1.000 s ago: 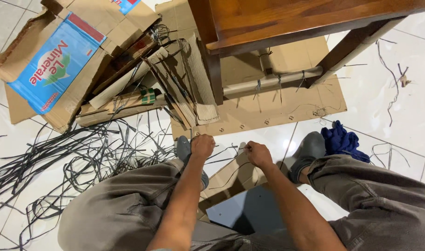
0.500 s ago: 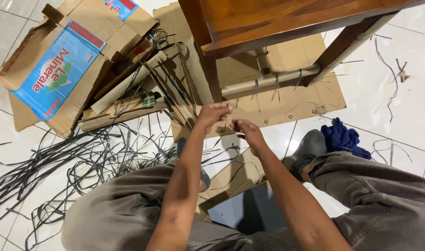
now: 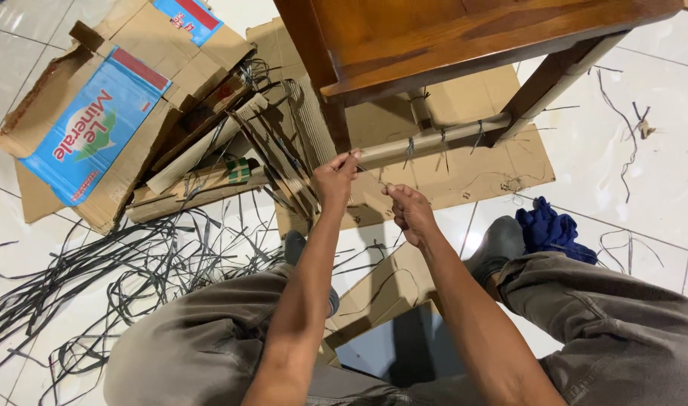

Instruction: Wrapping a wooden chair frame with black synthetic rattan strips

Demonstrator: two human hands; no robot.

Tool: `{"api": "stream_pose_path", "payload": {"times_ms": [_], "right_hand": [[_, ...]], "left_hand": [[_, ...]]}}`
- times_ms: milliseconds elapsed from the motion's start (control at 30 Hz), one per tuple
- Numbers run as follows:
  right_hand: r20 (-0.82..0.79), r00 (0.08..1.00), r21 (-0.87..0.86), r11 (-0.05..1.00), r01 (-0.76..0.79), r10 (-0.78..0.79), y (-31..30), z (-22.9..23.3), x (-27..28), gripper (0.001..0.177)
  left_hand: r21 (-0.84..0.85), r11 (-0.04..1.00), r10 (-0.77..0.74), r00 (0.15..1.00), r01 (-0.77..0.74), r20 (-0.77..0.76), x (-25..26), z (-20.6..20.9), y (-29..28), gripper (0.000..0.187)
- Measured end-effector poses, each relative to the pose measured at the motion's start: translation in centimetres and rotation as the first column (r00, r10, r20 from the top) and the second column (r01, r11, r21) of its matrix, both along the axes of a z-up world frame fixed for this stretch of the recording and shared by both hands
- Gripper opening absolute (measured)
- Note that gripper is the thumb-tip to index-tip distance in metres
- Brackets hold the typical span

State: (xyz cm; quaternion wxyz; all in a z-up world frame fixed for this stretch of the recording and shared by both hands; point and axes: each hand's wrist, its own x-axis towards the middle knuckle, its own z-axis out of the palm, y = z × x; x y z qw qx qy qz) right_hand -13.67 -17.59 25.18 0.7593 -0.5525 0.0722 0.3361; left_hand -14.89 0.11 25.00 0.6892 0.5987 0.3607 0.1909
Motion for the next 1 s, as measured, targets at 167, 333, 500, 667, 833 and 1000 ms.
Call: {"api": "stream_pose_path", "payload": {"times_ms": [167, 333, 500, 667, 833, 1000], "right_hand": [[-0.055, 0.992, -0.126, 0.987, 0.104, -0.111, -1.6, -2.4, 0.1, 0.02], [-0.095, 0.952, -0.334, 0.91, 0.244, -0.29, -3.8, -5.0, -0.1, 0.018], [-0.12, 0.914, -0.404, 0.86, 0.311, -0.386, -5.1, -8.5, 0.1, 0.013], [-0.14, 0.91, -0.422, 0.855, 0.301, -0.39, -3.7, -7.0, 0.2, 0.017], [-0.176, 0.904, -0.354, 0.882, 0.31, -0.389, -1.1, -5.3, 1.5, 0.021], [-0.215, 0.884, -0.241, 0.9, 0.364, -0.415, 1.6, -7.9, 4.2, 0.022]], "left_hand": [[0.362, 0.926, -0.136, 0.99, 0.11, 0.045, 0.2, -0.6, -1.0, 0.019], [0.499, 0.789, -0.381, 0.923, 0.359, -0.062, 1.1, -1.3, -2.2, 0.036], [0.719, 0.484, -0.491, 0.835, 0.499, -0.249, 2.8, -3.0, -2.3, 0.042], [0.791, 0.099, -0.288, 0.778, 0.604, -0.558, 5.0, -4.5, -2.2, 0.044], [0.69, 0.176, -0.324, 0.703, 0.702, -0.633, 8.2, -8.4, -1.4, 0.043], [0.586, 0.374, -0.398, 0.695, 0.719, -0.599, 11.5, -13.0, 0.0, 0.034]]}}
